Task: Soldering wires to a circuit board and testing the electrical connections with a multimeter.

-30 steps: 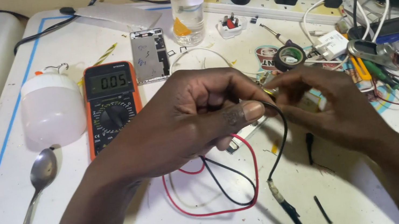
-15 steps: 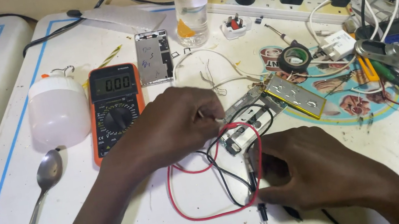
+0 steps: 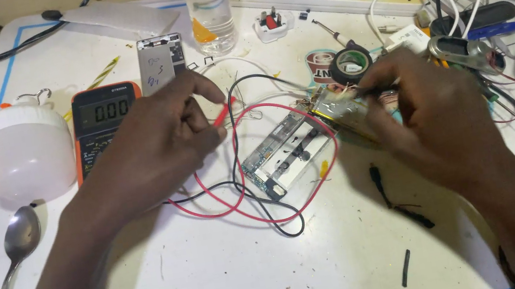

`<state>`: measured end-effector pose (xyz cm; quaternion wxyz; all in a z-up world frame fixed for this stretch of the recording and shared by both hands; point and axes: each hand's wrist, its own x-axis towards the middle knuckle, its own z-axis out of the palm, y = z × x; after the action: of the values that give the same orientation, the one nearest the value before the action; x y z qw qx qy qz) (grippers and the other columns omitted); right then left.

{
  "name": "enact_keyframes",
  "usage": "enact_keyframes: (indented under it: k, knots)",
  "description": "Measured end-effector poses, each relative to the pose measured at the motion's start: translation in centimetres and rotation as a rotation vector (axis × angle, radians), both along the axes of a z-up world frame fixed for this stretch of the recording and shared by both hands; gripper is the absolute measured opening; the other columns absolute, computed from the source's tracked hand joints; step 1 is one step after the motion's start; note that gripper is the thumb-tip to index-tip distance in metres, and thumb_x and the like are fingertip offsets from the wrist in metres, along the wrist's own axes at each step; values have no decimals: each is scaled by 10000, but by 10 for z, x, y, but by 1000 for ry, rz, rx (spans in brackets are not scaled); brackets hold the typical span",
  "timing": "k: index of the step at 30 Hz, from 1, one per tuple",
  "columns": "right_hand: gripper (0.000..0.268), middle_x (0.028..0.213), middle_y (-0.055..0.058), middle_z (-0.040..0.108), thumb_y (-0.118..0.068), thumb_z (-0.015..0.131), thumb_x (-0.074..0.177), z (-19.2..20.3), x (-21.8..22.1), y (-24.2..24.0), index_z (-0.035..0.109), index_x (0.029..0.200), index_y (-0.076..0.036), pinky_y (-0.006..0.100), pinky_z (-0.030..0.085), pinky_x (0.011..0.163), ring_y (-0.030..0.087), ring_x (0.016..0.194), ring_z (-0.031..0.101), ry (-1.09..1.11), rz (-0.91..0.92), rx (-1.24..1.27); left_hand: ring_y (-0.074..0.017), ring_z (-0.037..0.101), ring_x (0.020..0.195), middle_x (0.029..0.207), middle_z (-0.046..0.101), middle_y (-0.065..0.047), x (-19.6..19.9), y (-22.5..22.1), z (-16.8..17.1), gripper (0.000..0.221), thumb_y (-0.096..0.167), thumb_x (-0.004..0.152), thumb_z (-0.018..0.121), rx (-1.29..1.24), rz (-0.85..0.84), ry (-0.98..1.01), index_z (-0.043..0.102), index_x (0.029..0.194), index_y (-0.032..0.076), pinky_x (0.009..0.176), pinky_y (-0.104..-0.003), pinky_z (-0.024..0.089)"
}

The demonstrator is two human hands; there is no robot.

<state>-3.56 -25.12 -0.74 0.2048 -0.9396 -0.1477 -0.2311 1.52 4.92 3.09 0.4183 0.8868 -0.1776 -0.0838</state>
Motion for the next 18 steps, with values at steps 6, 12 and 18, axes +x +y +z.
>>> enact_keyframes:
  k: [6,12,18]
  knots:
    - [339,824,87,550,-441,570,1018,11,5,-29,597,953,-109,266,512,576,174,600,536,-50,176,1392,-325,655,843,940,684,-46,11,17,-12,215,183,883,553,470,158,-647,753,959,202,587,-528,465]
    - [413,802,82,654,-286,440,1152,16,10,3,721,968,-46,327,370,431,166,625,541,294,-218,618,-19,509,674,780,629,71,-3,-15,-6,237,125,946,711,-442,122,-133,788,1170,110,612,-180,428]
    - [339,1015,89,662,-345,811,858,-20,26,-5,737,1087,-106,387,461,704,261,842,621,220,-89,-21,-131,729,884,964,753,-13,-14,-39,-39,328,1,892,688,-481,-38,-170,706,1168,178,830,-307,644]
